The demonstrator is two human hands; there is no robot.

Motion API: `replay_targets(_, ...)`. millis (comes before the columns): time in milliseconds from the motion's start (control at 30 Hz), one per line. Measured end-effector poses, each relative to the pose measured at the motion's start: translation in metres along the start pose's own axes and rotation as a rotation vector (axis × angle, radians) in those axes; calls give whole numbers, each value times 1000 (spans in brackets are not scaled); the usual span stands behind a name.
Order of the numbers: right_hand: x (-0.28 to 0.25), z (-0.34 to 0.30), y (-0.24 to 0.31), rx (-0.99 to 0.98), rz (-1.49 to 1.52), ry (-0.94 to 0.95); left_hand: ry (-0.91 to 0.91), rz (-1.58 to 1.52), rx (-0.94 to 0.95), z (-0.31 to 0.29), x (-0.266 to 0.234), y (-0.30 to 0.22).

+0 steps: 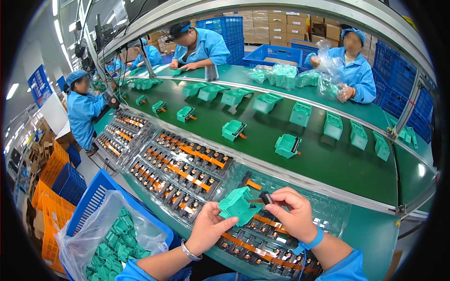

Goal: The person assembles electronic components into green plastic housings by hand.

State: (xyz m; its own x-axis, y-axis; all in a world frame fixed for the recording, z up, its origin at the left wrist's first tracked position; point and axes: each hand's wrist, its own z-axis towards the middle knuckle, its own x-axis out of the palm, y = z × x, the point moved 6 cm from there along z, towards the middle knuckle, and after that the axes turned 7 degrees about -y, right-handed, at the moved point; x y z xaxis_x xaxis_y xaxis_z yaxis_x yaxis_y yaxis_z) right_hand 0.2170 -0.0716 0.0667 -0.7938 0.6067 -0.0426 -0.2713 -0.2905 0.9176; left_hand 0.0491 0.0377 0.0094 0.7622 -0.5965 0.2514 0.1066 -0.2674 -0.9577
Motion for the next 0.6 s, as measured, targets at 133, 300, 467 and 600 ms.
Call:
replay_targets(133,2,0,-3,-52,-117,-6,28,-29,49,-4,7,-2)
replay_targets(300,3,-2,-9,4,-221,43,40,9,47,-5,12,-3)
replay_targets(467,7,-3,-17,57,-255,94,48,-6,25,-8,14,-4)
replay_targets(600,7,-9,-46,367,15,112,47,-45,54,-10,14,-3)
